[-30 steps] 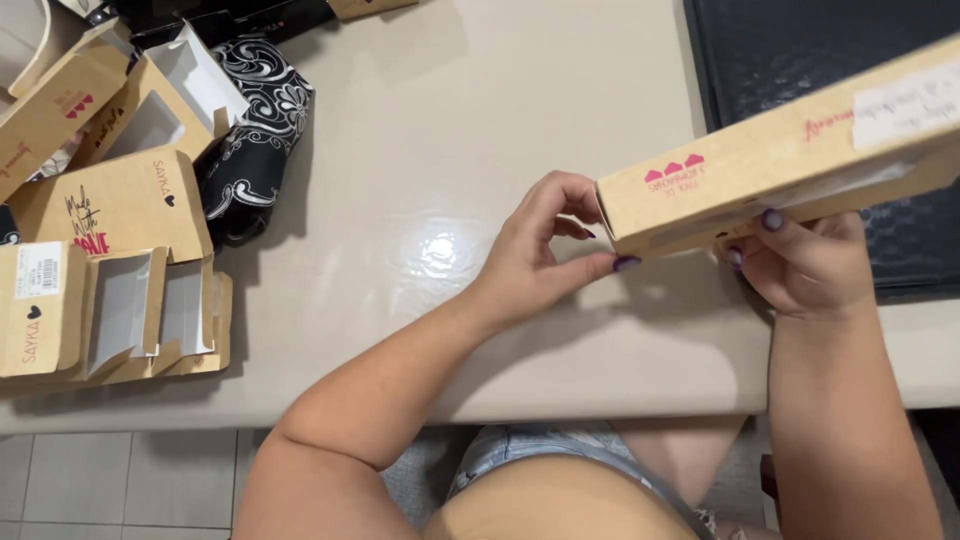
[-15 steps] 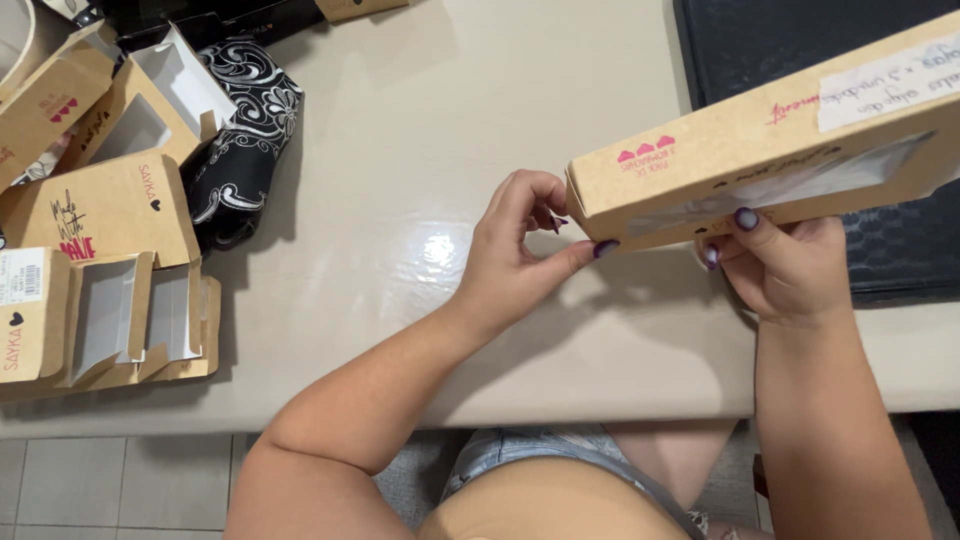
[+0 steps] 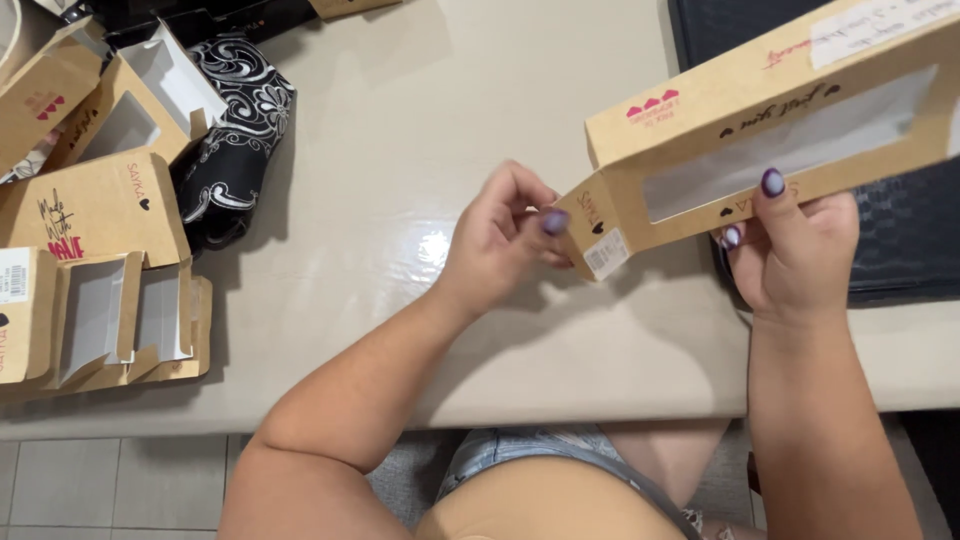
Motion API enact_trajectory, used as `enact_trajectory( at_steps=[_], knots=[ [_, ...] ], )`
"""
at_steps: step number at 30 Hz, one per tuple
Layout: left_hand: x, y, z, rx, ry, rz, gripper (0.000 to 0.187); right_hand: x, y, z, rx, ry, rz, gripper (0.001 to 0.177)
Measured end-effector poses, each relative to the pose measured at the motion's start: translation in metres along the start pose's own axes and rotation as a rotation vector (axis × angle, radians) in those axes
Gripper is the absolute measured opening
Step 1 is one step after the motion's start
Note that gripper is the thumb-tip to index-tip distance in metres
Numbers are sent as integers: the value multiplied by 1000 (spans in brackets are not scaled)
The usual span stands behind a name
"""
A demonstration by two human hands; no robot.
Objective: Sorting through a bin of small clothing items and inspecting cardboard product boxes
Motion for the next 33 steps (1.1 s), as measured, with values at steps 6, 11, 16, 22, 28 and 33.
enact_trajectory(
  at_steps=[6, 11, 16, 22, 28, 33],
  knots=[
    [-10, 0, -3, -43, 238, -27, 42, 10, 2, 0, -40, -52, 134, 22],
    [-4, -2, -3, -2, 296, -287, 27, 18, 9, -1, -23, -58, 143, 20],
    [-14, 10, -6, -9, 152, -588, 32, 20, 4, 2, -65, -154, 438, 20],
    [-7, 4, -3, -78, 252, -451, 36, 22, -19, 17, -174, -514, 303, 24],
    [-11, 0, 3, -75, 398, -324, 22, 35, 12, 6, -123, -344, 302, 36],
    [-9, -12, 5, -135, 436, -72, 29, 23, 6, 4, -112, -229, 239, 22]
  ],
)
Point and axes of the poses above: each hand's wrist, its own z-axis away from the middle knuckle, its own y-axis out of the back of the hand, x = y × z, the point moved 5 cm from there along -z, towards the middle knuckle, and after that the axes turned 8 degrees about -y, right-handed, at the moved point
